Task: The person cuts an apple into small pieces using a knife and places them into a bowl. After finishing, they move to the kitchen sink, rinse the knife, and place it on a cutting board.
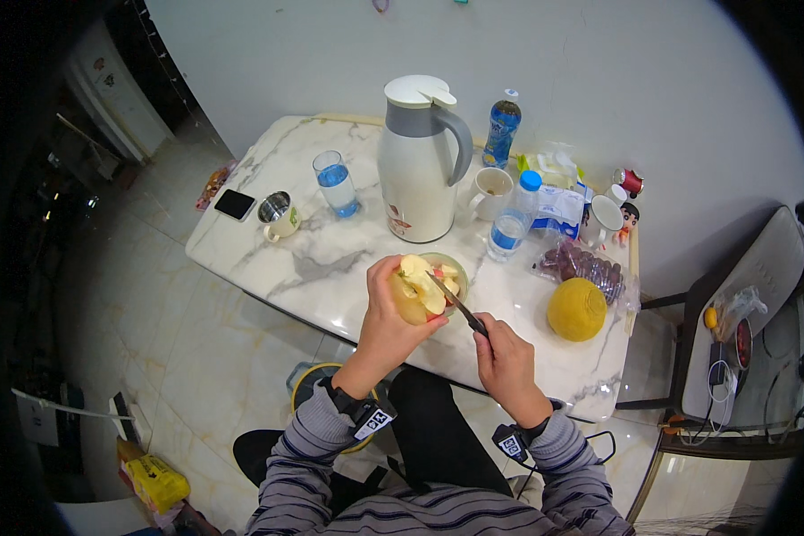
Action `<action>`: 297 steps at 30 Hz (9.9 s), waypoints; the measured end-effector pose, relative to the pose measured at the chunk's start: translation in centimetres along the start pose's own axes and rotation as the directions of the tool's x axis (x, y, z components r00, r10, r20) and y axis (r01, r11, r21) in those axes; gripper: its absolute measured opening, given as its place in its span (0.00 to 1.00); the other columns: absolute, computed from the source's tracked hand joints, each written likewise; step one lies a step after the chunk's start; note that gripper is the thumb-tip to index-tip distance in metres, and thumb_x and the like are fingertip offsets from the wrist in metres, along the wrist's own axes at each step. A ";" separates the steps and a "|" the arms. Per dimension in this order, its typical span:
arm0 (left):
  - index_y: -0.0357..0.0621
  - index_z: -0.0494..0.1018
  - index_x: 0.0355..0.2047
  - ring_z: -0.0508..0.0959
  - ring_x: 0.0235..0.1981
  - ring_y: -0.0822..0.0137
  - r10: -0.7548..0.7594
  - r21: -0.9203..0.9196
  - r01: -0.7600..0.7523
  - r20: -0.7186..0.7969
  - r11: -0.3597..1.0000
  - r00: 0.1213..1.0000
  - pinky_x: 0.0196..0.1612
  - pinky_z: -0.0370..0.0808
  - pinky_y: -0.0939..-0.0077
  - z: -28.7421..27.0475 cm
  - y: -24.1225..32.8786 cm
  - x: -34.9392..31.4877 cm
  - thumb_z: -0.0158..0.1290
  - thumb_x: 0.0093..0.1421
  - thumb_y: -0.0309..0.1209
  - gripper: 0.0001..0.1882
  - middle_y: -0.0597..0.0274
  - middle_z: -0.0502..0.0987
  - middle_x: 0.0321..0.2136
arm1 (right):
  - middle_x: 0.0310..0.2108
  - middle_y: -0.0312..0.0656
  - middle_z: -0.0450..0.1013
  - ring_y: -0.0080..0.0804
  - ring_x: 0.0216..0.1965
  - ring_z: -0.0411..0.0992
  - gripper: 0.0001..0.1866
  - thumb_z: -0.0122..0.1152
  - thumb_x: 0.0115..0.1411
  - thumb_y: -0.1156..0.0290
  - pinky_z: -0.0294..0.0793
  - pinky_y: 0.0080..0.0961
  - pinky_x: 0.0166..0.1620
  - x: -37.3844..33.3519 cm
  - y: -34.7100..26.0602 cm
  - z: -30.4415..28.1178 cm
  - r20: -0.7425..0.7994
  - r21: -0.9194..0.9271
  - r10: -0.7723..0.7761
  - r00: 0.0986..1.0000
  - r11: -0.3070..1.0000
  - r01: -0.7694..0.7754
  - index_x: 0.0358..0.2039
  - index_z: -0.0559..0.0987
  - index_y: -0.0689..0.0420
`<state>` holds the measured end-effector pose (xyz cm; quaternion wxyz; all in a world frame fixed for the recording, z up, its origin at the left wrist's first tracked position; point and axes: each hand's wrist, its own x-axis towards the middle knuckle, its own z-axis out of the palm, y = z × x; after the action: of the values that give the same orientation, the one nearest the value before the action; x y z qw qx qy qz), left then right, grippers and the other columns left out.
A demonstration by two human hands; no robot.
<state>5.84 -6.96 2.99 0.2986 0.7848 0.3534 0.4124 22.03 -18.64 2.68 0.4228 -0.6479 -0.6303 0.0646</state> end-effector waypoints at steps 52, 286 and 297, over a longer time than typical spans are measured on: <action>0.46 0.51 0.62 0.71 0.50 0.68 -0.084 -0.735 0.508 0.531 0.449 0.843 0.49 0.73 0.73 -1.4 -3.5 -1.0 0.66 0.48 0.27 0.46 0.60 0.65 0.52 | 0.21 0.43 0.68 0.40 0.20 0.69 0.20 0.64 0.51 0.79 0.68 0.34 0.23 0.9 2.6 2.7 -0.049 -0.010 -0.278 0.959 0.961 0.278 0.46 0.73 0.59; 0.33 0.75 0.45 0.75 0.30 0.73 -0.399 -0.385 0.339 -0.084 0.858 0.913 0.36 0.73 0.79 5.8 -5.6 -1.0 0.46 0.68 0.29 0.13 0.61 0.77 0.31 | 0.29 0.50 0.76 0.48 0.28 0.75 0.14 0.57 0.61 0.69 0.74 0.37 0.30 1.3 2.4 7.5 -0.111 -0.113 0.168 0.980 0.977 -0.180 0.46 0.76 0.59; 0.41 0.73 0.52 0.70 0.49 0.53 -0.143 0.266 0.137 0.004 0.954 0.990 0.52 0.68 0.62 0.8 -6.9 1.0 0.64 0.50 0.34 0.29 0.53 0.70 0.51 | 0.31 0.52 0.76 0.50 0.28 0.75 0.13 0.57 0.61 0.68 0.73 0.38 0.32 1.5 3.3 3.4 0.002 -0.121 0.259 0.966 0.959 -0.257 0.45 0.78 0.57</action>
<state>4.82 -2.36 -2.15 0.2237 0.7954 0.4564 0.3301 22.76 -15.20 -0.93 0.3658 -0.7481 -0.5468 0.0869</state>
